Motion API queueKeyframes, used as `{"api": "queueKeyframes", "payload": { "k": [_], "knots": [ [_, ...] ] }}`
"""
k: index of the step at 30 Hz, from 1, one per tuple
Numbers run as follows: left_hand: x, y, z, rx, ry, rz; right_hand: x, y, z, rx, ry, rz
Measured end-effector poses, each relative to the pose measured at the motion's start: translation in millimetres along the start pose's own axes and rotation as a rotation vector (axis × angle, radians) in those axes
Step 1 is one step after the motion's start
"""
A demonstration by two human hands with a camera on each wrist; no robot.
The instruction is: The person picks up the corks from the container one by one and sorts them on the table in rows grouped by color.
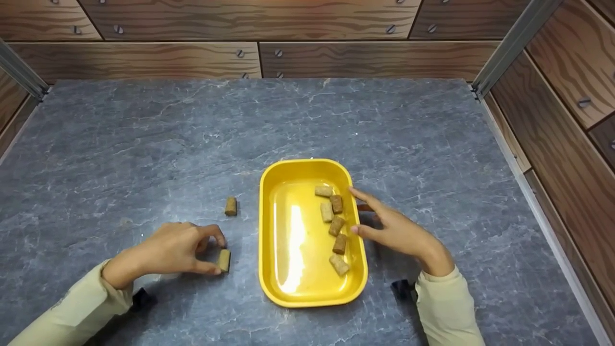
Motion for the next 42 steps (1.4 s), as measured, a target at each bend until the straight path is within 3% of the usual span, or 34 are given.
{"api": "queueKeyframes", "payload": {
  "k": [5, 9, 14, 18, 23, 31, 39, 42],
  "knots": [
    [-7.0, -0.3, -13.6, -0.066, -0.036, 0.023, 1.1, 0.2, -0.1, -0.012, -0.016, -0.022],
    [-17.2, 3.6, -21.5, -0.149, -0.077, 0.078, 0.9, -0.3, 0.1, -0.007, -0.012, -0.023],
    [-32.5, 14.9, -23.3, -0.280, -0.187, 0.165, -1.0, -0.6, 0.1, 0.009, 0.013, -0.013],
    [-44.7, 28.6, -23.9, -0.331, -0.279, 0.241, -2.5, -1.0, 0.5, 0.010, 0.016, -0.013],
    [-60.7, 47.8, -25.1, -0.318, -0.305, 0.311, -3.1, -1.3, 0.4, 0.012, 0.017, -0.002],
    [-78.8, 76.5, -22.9, -0.214, -0.309, 0.356, 0.1, -0.2, 0.7, 0.007, 0.002, -0.004],
    [-90.7, 101.7, -11.5, -0.158, -0.279, 0.355, -0.4, -0.4, 1.1, 0.006, 0.007, -0.013],
    [-94.7, 110.1, -5.7, -0.156, -0.316, 0.348, -1.1, -0.9, 0.7, 0.014, 0.028, -0.018]
  ]
}}
Point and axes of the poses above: each hand's wrist, its own y-axis towards the middle knuckle, its own z-axis out of the palm, x = y × z, the point moved 2 cm from there along y, towards the middle knuckle, and after that the axes turned 15 degrees about z, right-handed, at the moved point
